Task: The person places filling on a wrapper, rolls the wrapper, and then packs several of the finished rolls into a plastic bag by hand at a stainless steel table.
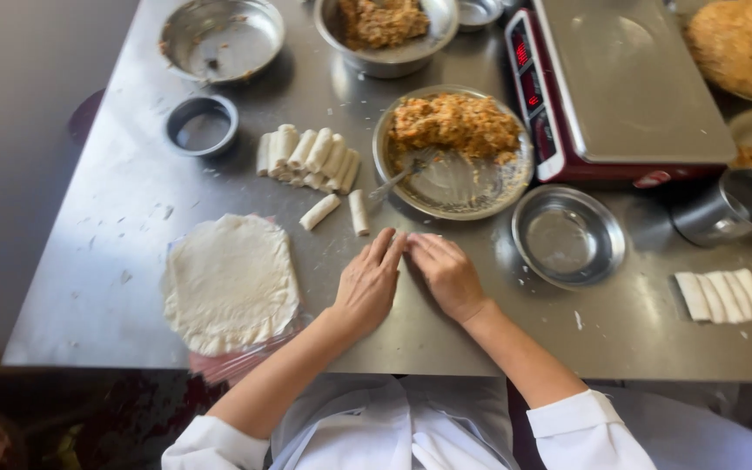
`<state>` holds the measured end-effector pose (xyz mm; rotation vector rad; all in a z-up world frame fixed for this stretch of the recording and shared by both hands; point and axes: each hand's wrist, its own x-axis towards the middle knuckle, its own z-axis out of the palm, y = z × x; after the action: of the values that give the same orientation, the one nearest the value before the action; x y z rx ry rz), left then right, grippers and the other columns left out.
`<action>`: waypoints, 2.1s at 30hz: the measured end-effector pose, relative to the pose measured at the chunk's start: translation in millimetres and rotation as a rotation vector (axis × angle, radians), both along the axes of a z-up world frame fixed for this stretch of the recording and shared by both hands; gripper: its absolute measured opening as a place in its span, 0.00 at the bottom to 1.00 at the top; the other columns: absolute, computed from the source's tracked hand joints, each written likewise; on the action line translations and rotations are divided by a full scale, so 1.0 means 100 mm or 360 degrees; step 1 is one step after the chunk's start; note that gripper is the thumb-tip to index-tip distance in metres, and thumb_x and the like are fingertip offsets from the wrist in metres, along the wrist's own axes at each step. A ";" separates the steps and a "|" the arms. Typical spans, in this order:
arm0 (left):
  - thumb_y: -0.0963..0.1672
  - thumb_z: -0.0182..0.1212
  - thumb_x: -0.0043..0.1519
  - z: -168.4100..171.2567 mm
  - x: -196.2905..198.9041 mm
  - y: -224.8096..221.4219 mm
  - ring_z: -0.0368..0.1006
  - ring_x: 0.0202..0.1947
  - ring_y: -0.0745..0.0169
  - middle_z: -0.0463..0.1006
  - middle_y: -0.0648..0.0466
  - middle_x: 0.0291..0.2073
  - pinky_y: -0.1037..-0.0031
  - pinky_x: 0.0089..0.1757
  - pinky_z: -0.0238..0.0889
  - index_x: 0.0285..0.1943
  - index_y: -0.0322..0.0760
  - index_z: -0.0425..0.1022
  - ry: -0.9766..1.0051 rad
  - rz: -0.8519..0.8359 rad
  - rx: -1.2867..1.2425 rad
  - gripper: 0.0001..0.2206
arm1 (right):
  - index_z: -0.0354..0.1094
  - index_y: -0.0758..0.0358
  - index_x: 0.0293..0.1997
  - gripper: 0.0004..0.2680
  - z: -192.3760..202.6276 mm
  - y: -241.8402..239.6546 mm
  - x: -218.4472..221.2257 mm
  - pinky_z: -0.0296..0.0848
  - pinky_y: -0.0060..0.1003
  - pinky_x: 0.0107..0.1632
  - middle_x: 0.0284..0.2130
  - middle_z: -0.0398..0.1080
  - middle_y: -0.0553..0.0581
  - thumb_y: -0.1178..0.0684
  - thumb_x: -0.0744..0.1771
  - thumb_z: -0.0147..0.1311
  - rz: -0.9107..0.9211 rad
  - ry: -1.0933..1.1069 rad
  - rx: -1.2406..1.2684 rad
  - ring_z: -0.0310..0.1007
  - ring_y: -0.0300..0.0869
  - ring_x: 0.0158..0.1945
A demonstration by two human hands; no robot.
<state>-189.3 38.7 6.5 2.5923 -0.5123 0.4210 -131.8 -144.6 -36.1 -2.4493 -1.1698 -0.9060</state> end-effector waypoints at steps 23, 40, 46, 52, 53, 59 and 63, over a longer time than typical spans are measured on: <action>0.41 0.65 0.58 -0.58 -1.15 1.98 0.80 0.42 0.62 0.83 0.64 0.39 0.75 0.40 0.73 0.45 0.48 0.79 -0.0539 0.0680 -0.0099 0.08 | 0.76 0.49 0.41 0.08 -0.16 1.31 -0.57 0.74 0.40 0.52 0.42 0.75 0.49 0.46 0.62 0.68 0.0451 0.0867 0.0098 0.76 0.44 0.48; 0.37 0.59 0.61 -0.25 -1.25 1.73 0.79 0.46 0.50 0.82 0.51 0.46 0.63 0.48 0.74 0.48 0.35 0.77 -0.0340 0.0594 -0.0233 0.08 | 0.69 0.66 0.41 0.02 1.44 0.01 -1.08 0.78 0.43 0.51 0.42 0.76 0.60 0.61 0.67 0.57 0.0732 0.0836 0.0454 0.79 0.51 0.44; 0.44 0.66 0.55 -0.04 -1.22 1.62 0.71 0.54 0.45 0.76 0.55 0.53 0.58 0.48 0.69 0.49 0.41 0.77 0.0095 0.0611 0.0126 0.13 | 0.73 0.60 0.37 0.01 0.94 -0.79 -1.73 0.76 0.33 0.55 0.38 0.78 0.50 0.58 0.65 0.60 -0.0092 0.0791 0.0441 0.80 0.38 0.43; 0.51 0.64 0.61 0.09 -0.53 1.22 0.73 0.58 0.44 0.78 0.52 0.58 0.54 0.46 0.71 0.54 0.42 0.80 0.0167 0.0594 0.0075 0.16 | 0.77 0.55 0.42 0.11 0.57 -0.80 -1.69 0.79 0.27 0.40 0.42 0.80 0.49 0.42 0.63 0.62 -0.0252 0.1076 0.0503 0.78 0.34 0.31; 0.47 0.63 0.62 0.06 -0.33 1.09 0.74 0.55 0.49 0.79 0.53 0.54 0.60 0.43 0.71 0.50 0.43 0.80 0.0007 0.0496 -0.0047 0.10 | 0.76 0.58 0.43 0.10 0.56 -0.73 -1.54 0.76 0.35 0.49 0.43 0.79 0.51 0.45 0.65 0.61 -0.0212 0.0866 0.0473 0.79 0.39 0.39; 0.52 0.66 0.59 -0.19 0.70 0.41 0.78 0.43 0.37 0.76 0.49 0.38 0.50 0.44 0.71 0.41 0.44 0.66 0.0335 0.0652 -0.0127 0.15 | 0.75 0.61 0.50 0.08 0.14 -0.14 -0.28 0.75 0.45 0.53 0.47 0.77 0.60 0.57 0.67 0.58 -0.0097 0.0274 0.0254 0.77 0.51 0.53; 0.49 0.62 0.57 -0.45 0.95 0.54 0.78 0.45 0.33 0.78 0.46 0.38 0.46 0.48 0.69 0.45 0.47 0.65 0.0641 0.0690 -0.0201 0.13 | 0.74 0.54 0.50 0.08 -0.30 0.07 0.29 0.75 0.36 0.50 0.42 0.77 0.51 0.55 0.67 0.55 -0.0174 0.0041 -0.0174 0.77 0.43 0.50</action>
<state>-94.0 93.2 -38.3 2.5583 0.2107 0.0540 -102.4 -137.8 -65.9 -2.6270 -1.1141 -0.8586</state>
